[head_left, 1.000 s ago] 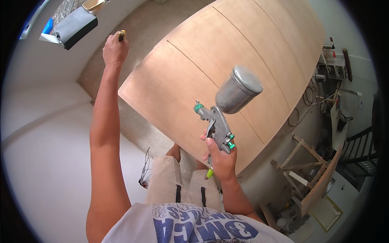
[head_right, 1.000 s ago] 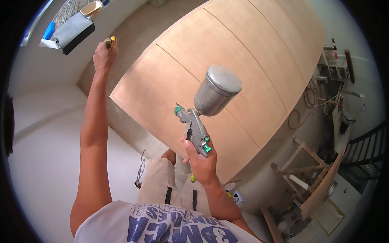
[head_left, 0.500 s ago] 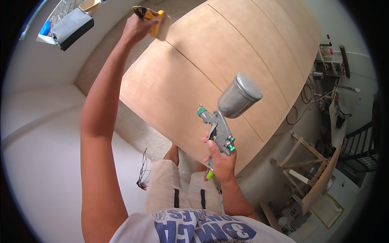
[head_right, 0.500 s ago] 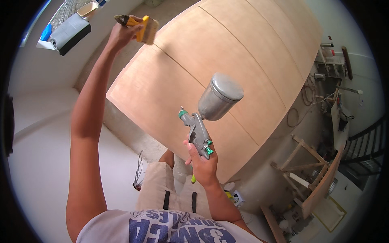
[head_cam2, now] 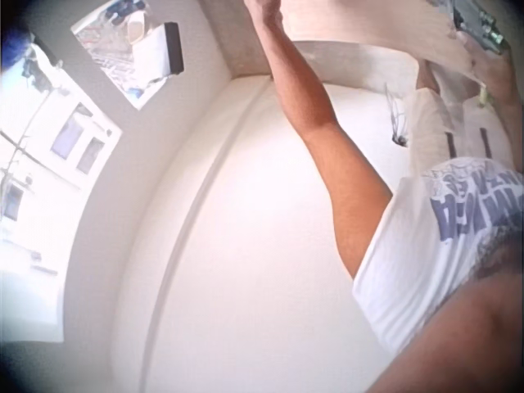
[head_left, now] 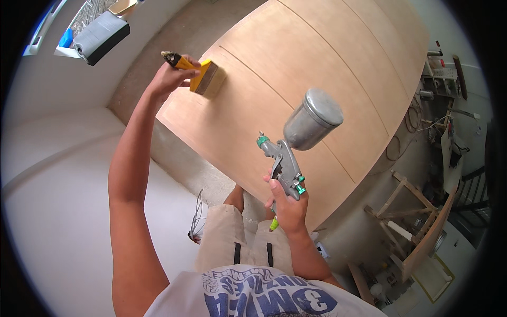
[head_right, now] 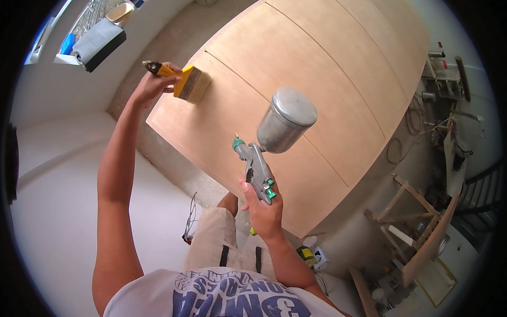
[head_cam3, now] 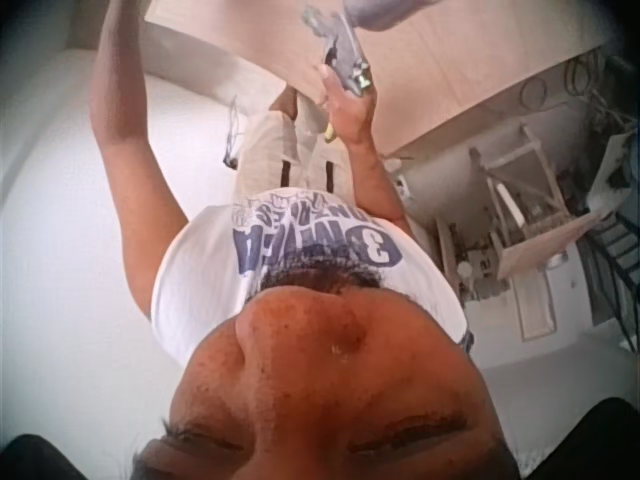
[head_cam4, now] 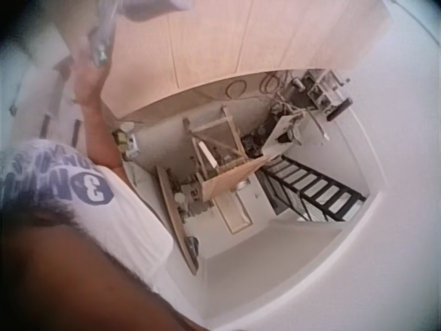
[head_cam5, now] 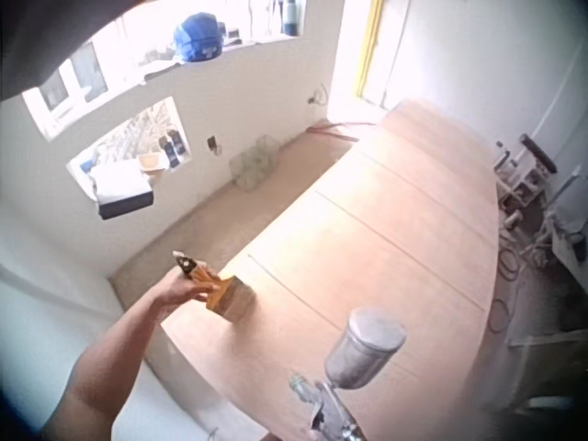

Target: The person uses a spray gun to apply a finish to a large wooden board. They also use a brush to wipe the surface of the board, occasionally retrieving a cloth from a bag to assist with the process.

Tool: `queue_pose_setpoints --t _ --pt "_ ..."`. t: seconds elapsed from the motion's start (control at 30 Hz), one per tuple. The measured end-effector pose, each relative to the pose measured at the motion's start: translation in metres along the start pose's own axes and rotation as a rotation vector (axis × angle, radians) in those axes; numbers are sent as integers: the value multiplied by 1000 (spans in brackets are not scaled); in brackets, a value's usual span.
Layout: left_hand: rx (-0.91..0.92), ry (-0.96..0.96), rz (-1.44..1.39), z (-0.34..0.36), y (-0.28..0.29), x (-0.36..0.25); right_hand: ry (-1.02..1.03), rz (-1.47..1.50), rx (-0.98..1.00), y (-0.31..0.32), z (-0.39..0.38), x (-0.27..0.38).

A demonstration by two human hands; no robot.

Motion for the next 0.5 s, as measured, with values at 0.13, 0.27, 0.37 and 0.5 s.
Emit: queue_pose_setpoints --t 0.13,0.27,0.37,0.5 --pt "-417 -237 1099 -5 94 24 68 -31 16 -1 -4 0" --pt "-196 -106 366 31 38 -24 22 -38 -10 8 -6 -6" --pt "244 -93 -118 36 -44 -35 -58 -67 52 9 -8 -7" --pt "-130 -135 536 78 17 -18 -8 -85 67 12 -14 -10"
Point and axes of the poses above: each hand's wrist, its own z-axis towards the middle knuckle, its own y-axis out of the back of the hand, x = y × z, the point moved 3 cm from there along z, towards the middle knuckle, and after that the axes turned 9 degrees about -y, right-handed, at the moved point
